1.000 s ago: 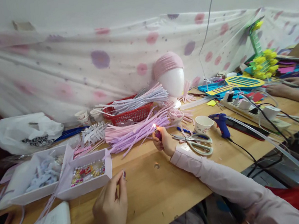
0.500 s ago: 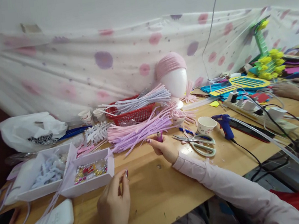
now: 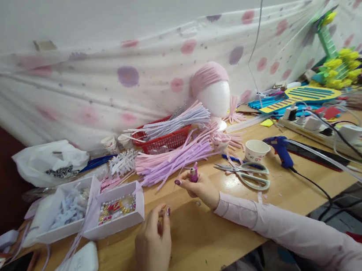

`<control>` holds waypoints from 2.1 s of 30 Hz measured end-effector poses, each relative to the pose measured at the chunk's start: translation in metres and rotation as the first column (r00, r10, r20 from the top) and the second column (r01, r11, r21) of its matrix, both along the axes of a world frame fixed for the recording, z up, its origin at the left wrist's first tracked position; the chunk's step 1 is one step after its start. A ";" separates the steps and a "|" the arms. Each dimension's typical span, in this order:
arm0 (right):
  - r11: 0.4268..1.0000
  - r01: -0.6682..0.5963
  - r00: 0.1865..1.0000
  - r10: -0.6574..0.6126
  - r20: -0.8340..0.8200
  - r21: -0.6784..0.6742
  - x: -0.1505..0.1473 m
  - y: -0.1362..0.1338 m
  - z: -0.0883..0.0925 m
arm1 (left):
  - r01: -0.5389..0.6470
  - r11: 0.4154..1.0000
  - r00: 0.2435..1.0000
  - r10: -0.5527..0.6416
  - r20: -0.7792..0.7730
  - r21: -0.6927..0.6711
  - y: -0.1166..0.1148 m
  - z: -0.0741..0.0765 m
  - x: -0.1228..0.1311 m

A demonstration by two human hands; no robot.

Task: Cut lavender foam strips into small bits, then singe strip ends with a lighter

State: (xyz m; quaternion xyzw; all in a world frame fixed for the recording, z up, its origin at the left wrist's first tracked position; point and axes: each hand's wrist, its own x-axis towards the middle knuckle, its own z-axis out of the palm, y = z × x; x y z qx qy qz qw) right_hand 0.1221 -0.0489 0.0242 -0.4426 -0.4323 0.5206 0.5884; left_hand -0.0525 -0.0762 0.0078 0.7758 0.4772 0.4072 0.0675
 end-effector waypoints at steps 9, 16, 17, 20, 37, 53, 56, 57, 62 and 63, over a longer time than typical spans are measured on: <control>0.991 -0.131 0.990 0.130 0.045 0.031 -0.013 -0.006 -0.011 | 0.030 0.999 0.999 -0.030 0.024 0.016 0.002 0.006 0.013; 0.971 -0.206 0.965 0.181 -0.190 -0.124 0.006 0.004 -0.017 | -0.191 0.958 0.981 0.195 0.002 0.216 -0.003 -0.001 0.000; 0.970 -0.199 0.968 0.172 -0.183 -0.141 0.008 0.005 -0.018 | -0.192 0.953 0.980 0.197 0.002 0.236 -0.003 -0.002 -0.001; 0.966 -0.174 0.976 0.143 -0.164 -0.194 0.010 0.007 -0.019 | -0.158 0.945 0.987 0.161 0.011 0.285 -0.005 -0.003 0.000; 0.933 -0.204 0.972 0.158 -0.171 -0.296 0.010 0.014 -0.019 | -0.048 0.961 0.998 0.057 -0.023 0.271 -0.010 -0.006 0.003; 0.941 -0.214 0.976 0.214 -0.028 -0.263 0.002 0.008 -0.023 | -0.020 0.969 0.999 0.031 -0.041 0.245 -0.011 -0.006 0.003; 0.945 -0.203 0.977 0.211 0.003 -0.256 0.000 0.005 -0.021 | -0.023 0.970 0.999 0.034 -0.040 0.243 -0.011 -0.007 0.003; 0.948 -0.198 0.978 0.209 0.016 -0.249 -0.001 0.005 -0.021 | -0.025 0.969 0.999 0.036 -0.040 0.244 -0.011 -0.008 0.003; 0.958 -0.198 0.975 0.214 0.059 -0.209 -0.005 0.002 -0.023 | -0.035 0.969 0.998 0.047 -0.044 0.243 -0.011 -0.009 0.003; 0.959 -0.199 0.974 0.216 0.068 -0.202 -0.005 0.001 -0.023 | -0.033 0.970 0.998 0.045 -0.043 0.242 -0.011 -0.009 0.003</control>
